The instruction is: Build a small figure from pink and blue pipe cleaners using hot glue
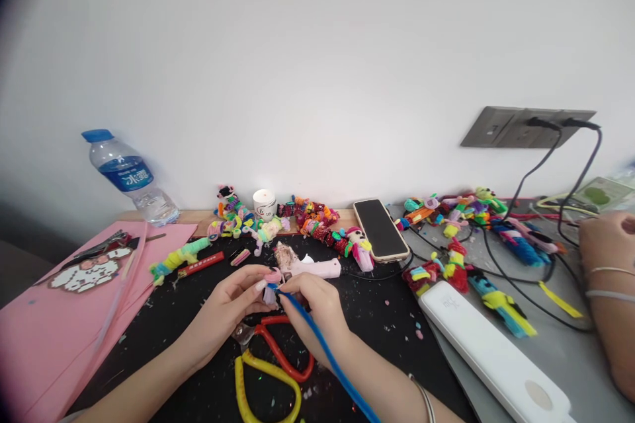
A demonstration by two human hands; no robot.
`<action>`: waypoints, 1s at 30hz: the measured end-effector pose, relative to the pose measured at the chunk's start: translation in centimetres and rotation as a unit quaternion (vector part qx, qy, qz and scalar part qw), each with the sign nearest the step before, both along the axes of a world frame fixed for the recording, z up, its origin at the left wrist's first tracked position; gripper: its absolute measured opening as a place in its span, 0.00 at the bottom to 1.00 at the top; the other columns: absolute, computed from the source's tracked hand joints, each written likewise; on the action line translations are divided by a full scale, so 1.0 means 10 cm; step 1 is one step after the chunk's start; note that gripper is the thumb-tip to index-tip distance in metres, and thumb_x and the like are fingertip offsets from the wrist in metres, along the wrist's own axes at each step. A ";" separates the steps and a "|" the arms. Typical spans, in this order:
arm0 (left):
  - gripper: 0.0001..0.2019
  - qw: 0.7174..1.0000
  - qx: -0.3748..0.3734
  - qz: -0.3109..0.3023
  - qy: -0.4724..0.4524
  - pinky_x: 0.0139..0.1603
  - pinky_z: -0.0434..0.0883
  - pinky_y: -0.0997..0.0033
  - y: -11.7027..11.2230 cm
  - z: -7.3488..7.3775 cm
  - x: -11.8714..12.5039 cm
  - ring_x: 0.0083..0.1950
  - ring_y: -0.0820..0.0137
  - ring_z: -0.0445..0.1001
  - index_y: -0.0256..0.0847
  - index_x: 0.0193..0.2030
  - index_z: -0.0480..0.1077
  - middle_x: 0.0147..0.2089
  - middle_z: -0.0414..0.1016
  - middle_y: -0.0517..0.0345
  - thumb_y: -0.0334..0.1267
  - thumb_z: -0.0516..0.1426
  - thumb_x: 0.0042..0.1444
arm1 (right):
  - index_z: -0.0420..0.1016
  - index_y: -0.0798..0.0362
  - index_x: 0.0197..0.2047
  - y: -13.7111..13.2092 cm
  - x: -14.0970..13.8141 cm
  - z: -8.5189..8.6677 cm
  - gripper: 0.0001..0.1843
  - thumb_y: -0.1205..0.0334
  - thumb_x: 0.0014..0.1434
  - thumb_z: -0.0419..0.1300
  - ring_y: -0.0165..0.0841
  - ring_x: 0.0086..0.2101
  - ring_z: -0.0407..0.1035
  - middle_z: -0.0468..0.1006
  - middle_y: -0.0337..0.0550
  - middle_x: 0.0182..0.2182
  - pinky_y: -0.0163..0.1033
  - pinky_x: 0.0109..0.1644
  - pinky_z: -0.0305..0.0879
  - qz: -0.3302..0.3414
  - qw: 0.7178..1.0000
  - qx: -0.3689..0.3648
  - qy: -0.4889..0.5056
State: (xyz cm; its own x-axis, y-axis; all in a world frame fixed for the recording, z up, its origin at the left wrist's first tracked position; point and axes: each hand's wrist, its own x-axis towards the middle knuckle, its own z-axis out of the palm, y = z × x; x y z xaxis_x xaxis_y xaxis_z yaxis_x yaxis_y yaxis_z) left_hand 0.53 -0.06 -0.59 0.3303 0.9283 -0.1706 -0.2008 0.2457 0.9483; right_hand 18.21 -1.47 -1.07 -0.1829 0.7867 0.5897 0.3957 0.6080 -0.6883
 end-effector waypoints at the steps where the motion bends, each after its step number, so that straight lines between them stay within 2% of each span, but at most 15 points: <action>1: 0.12 1.000 -0.001 0.000 -0.001 0.44 0.75 0.67 0.00 0.00 0.00 0.41 0.69 0.75 0.42 0.45 0.72 0.47 0.76 0.53 0.43 0.58 0.55 | 0.71 0.53 0.35 -0.01 0.00 0.01 0.05 0.70 0.54 0.58 0.28 0.23 0.66 0.74 0.38 0.27 0.33 0.27 0.65 0.002 1.000 -0.011 0.000; 5: 0.12 1.000 -0.007 0.005 -0.005 0.45 0.74 0.67 0.00 0.02 -0.01 0.41 0.68 0.75 0.42 0.45 0.71 0.47 0.76 0.53 0.43 0.58 0.56 | 0.68 0.54 0.35 -0.01 0.01 0.04 0.07 0.71 0.51 0.56 0.27 0.22 0.61 0.70 0.37 0.26 0.32 0.25 0.60 0.005 0.999 -0.033 -0.002; 8: 0.12 1.000 -0.016 0.003 -0.016 0.45 0.74 0.67 0.00 0.03 -0.01 0.41 0.69 0.75 0.42 0.45 0.71 0.47 0.76 0.54 0.42 0.58 0.55 | 0.66 0.53 0.31 0.00 0.02 0.05 0.03 0.70 0.53 0.54 0.26 0.22 0.59 0.67 0.36 0.24 0.32 0.25 0.57 0.009 0.999 -0.034 -0.018; 10: 0.12 0.999 -0.023 0.001 -0.027 0.45 0.74 0.67 0.00 0.04 -0.01 0.41 0.69 0.75 0.42 0.45 0.71 0.46 0.76 0.54 0.42 0.58 0.56 | 0.64 0.53 0.29 0.01 0.03 0.04 0.04 0.70 0.54 0.53 0.26 0.22 0.58 0.66 0.36 0.23 0.32 0.26 0.56 0.012 0.999 -0.034 -0.032; 22: 0.10 0.993 -0.051 -0.039 -0.096 0.39 0.74 0.68 -0.01 0.04 -0.03 0.32 0.73 0.75 0.42 0.44 0.69 0.36 0.76 0.58 0.39 0.58 0.56 | 0.64 0.53 0.29 0.02 0.04 0.04 0.07 0.70 0.58 0.51 0.27 0.24 0.60 0.66 0.36 0.23 0.33 0.28 0.56 0.017 0.998 -0.038 -0.038; 30: 0.12 0.993 -0.057 -0.033 -0.095 0.38 0.74 0.69 -0.01 0.02 -0.04 0.31 0.73 0.75 0.41 0.46 0.70 0.39 0.76 0.56 0.40 0.58 0.56 | 0.65 0.53 0.29 0.02 0.05 0.00 0.07 0.69 0.59 0.52 0.27 0.23 0.60 0.67 0.36 0.23 0.32 0.27 0.56 0.004 0.999 -0.041 -0.032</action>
